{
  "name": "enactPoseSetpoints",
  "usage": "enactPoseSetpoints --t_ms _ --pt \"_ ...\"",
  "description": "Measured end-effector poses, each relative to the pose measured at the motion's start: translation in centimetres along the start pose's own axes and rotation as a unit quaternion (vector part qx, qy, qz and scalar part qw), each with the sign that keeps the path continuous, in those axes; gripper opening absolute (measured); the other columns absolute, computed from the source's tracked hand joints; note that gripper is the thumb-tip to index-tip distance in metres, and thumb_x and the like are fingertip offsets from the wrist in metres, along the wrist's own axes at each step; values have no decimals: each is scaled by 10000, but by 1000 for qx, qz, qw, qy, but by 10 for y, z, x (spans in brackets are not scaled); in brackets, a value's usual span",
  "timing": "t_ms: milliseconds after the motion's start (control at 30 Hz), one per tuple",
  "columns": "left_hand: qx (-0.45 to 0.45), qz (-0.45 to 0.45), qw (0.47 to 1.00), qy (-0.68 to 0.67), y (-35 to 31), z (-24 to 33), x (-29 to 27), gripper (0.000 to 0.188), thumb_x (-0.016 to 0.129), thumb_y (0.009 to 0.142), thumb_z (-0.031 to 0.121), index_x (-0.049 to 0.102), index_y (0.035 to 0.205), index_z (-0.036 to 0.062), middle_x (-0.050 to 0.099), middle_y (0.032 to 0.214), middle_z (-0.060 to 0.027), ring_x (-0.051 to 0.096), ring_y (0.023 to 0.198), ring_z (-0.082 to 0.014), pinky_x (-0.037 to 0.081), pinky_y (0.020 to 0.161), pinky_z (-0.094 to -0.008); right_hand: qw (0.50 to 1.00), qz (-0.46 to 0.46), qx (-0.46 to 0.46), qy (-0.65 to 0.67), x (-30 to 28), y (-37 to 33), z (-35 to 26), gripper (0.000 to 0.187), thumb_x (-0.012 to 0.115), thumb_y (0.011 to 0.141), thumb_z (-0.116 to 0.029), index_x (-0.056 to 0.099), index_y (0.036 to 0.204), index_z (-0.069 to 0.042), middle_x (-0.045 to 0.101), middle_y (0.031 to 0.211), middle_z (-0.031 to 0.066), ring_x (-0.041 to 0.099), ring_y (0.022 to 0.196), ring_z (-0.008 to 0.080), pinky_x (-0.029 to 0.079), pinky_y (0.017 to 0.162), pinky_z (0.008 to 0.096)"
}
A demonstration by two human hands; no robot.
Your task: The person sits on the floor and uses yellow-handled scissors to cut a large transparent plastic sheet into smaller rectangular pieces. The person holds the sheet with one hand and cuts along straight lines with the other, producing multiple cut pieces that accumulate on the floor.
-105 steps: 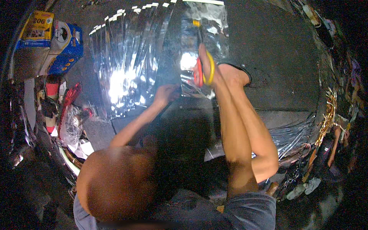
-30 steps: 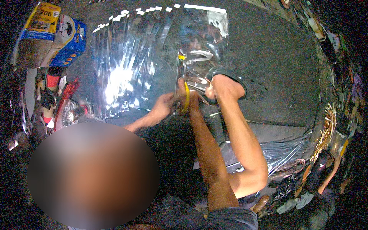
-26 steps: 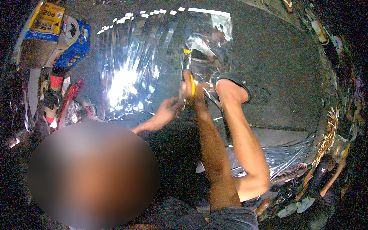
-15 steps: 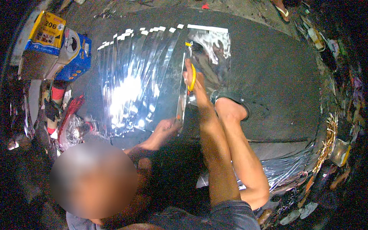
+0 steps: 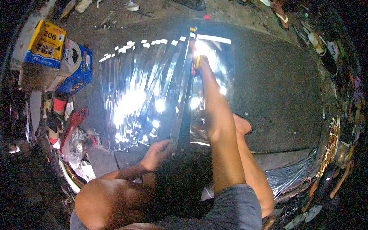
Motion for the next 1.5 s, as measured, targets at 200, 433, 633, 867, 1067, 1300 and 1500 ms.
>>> enactPoseSetpoints --t_ms 200,433,633,867,1067,1300,1500 --pt "-97 36 992 -67 -2 -45 -21 303 477 941 308 542 887 17 504 686 -25 488 657 -128 410 607 -300 995 -11 96 29 -14 16 4 893 395 651 -862 514 782 13 455 521 65 477 387 181 436 373 342" --pt "109 216 917 316 20 -74 -35 645 551 842 493 533 1083 -105 582 917 -241 550 912 -386 424 795 -463 991 -22 110 78 -47 -83 19 830 378 733 -804 456 1018 -29 461 568 72 459 378 185 427 345 348" --pt "-141 65 965 -212 109 -124 34 340 611 850 357 631 840 17 645 720 -82 584 589 -123 443 516 -243 988 -54 119 76 -50 -296 71 669 393 802 -727 512 762 -69 452 512 68 476 422 170 415 343 362" --pt "-117 109 973 -164 129 -115 36 100 667 762 99 590 710 60 599 639 -35 553 520 -89 410 450 -207 927 -94 354 78 -12 -457 119 791 359 772 -770 519 721 2 483 520 72 510 393 198 451 379 317" --pt "-94 108 983 -115 121 -100 37 90 652 766 108 607 712 51 616 658 -28 555 553 -95 427 501 -219 917 -76 374 118 -1 -445 139 789 416 738 -775 518 721 8 488 510 78 527 396 200 460 378 331" --pt "-95 113 978 -149 126 -104 36 136 669 750 146 595 678 58 590 603 -27 527 509 -94 389 445 -236 931 -45 357 59 -10 -426 145 822 367 738 -801 505 687 7 458 487 71 513 382 190 463 360 333" --pt "-8 83 996 10 117 -131 59 237 601 823 243 584 675 58 524 587 -2 442 525 -87 349 463 -289 939 -15 335 74 -15 -416 158 755 500 741 -730 531 717 24 478 477 73 539 359 234 433 320 355"
Point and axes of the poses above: each hand's wrist, its own y-axis towards the middle knuckle, its own x-axis out of the palm, z = x × y, the point moved 3 cm from there along y, towards the middle knuckle
